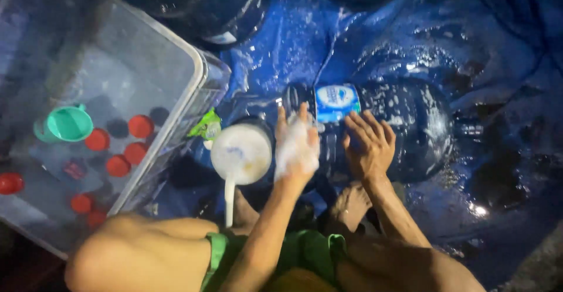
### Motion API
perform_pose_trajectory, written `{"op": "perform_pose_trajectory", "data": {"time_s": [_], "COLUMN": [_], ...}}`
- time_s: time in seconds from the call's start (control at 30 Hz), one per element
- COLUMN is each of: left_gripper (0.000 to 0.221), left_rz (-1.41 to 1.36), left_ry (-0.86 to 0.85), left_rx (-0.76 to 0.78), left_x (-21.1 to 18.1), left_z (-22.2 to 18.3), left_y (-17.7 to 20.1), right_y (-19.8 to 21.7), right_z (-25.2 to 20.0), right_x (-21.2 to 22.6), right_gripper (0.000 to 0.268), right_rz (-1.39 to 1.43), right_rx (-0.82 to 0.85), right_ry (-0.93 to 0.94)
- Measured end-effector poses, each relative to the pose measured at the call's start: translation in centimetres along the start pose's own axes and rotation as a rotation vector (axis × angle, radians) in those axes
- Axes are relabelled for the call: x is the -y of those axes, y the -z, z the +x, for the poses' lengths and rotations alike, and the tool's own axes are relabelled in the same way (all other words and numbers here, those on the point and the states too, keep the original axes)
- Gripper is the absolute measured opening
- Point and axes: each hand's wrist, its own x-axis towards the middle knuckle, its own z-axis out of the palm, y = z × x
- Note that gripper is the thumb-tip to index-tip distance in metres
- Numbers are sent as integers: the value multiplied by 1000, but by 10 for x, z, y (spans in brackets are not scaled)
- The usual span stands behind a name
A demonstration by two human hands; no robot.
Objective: Manually scrubbing the interior and exterior of a large blue water jug with soapy water and a sponge.
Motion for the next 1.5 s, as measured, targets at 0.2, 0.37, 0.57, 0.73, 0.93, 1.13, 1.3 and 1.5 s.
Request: {"op": "perform_pose_trajectory", "data": {"time_s": [0.2, 0.37, 0.57, 0.73, 0.93, 1.13, 1.3, 1.5], "left_gripper": [52, 66, 59, 44, 44, 61, 62, 42], "left_rz": [-121, -506, -316, -221, 118, -438, -88, 12], "left_ry": [916, 835, 881, 429, 244, 767, 492, 543], "left_rx": [883, 740, 895, 485, 309, 913, 477, 812], "left_x": [26, 19, 19, 39, 31, 74, 8, 116], "left_z": [76, 64, 94, 7, -29, 32, -18, 13], "left_y": [-23, 29, 21, -12, -61, -52, 24, -99], "right_y": [-9, -10, -10, -6, -15, -11, -11, -16], "right_z": [8, 6, 3, 8, 8, 6, 4, 16], "right_x": [4, 5, 2, 6, 3, 1, 3, -3], "right_gripper": [37, 34, 35, 29, 30, 29, 29, 31], "right_rz": [-16, 16, 28, 8, 1, -8, 23, -36], "right_rx": [-71, -108, -87, -100, -87, -98, -83, -133], "right_ry": [-38, -64, -68, -88, -86, -72, -79, -33]}}
